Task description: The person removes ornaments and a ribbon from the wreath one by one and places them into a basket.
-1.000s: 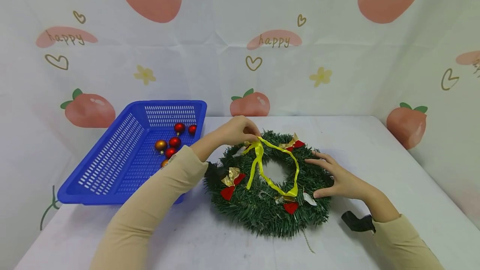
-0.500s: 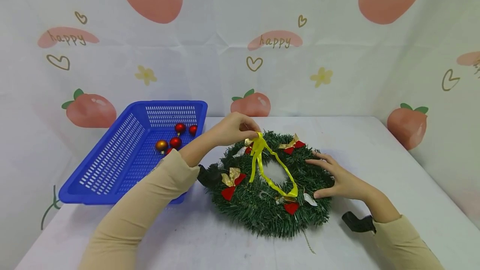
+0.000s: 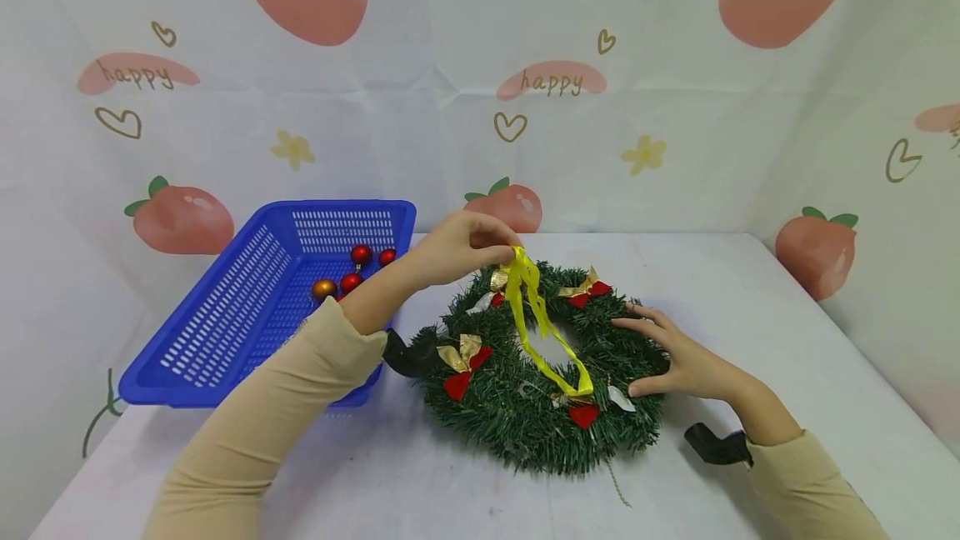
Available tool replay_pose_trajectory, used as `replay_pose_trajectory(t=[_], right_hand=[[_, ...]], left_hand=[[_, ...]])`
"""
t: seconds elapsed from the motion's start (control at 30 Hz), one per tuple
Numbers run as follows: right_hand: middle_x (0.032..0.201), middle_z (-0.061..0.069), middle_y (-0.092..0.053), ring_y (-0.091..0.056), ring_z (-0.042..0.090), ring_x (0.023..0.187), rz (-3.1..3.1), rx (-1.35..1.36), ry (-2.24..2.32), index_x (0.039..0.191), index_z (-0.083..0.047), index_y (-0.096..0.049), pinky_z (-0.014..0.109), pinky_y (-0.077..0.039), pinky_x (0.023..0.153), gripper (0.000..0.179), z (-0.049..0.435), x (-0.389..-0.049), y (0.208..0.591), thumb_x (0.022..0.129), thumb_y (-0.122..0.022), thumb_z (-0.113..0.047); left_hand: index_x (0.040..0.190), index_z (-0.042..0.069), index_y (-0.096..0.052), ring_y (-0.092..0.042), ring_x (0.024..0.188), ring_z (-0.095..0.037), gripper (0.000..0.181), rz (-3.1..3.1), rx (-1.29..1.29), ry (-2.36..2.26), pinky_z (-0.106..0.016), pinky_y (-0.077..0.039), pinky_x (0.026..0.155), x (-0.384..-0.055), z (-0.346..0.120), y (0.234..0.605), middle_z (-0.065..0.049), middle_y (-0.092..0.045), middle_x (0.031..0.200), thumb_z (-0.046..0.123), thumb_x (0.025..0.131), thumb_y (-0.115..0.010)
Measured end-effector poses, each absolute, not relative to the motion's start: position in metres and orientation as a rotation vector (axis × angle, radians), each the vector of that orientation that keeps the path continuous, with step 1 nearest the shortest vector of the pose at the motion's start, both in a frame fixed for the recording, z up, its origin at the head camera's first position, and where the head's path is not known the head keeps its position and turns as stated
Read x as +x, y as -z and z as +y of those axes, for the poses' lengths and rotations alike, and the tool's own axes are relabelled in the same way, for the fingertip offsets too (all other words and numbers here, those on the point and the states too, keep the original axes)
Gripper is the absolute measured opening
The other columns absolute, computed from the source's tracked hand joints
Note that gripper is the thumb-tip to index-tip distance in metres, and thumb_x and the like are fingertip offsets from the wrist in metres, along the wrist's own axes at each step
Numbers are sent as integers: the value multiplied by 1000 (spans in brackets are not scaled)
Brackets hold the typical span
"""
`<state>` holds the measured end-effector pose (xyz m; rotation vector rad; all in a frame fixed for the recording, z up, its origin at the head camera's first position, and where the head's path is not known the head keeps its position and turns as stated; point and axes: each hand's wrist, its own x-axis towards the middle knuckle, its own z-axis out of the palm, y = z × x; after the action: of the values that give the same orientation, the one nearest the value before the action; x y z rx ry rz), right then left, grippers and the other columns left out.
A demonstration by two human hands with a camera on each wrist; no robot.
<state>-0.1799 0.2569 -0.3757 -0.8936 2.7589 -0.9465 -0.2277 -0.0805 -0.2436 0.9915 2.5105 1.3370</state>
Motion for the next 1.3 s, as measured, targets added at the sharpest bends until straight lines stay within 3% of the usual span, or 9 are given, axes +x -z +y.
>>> replay_pose_trajectory(t=[1.1, 1.3], right_hand=[[148, 26, -17, -24, 53, 130, 2763, -895, 943, 140, -13, -39, 71, -36, 86, 81, 258, -180, 377, 72, -79, -31], [148, 26, -17, -24, 53, 130, 2759, -900, 946, 140, -13, -38, 71, -36, 86, 81, 258, -180, 377, 72, -79, -31]], left_hand=[[110, -4, -63, -68, 91, -18, 22, 2461, 907, -1706, -31, -54, 87, -203, -95, 205, -20, -67, 104, 7, 92, -57], [109, -1, -64, -68, 88, -12, 22, 2538, 883, -1720, -25, -54, 85, -201, -99, 199, -11, -69, 100, 10, 91, -59]])
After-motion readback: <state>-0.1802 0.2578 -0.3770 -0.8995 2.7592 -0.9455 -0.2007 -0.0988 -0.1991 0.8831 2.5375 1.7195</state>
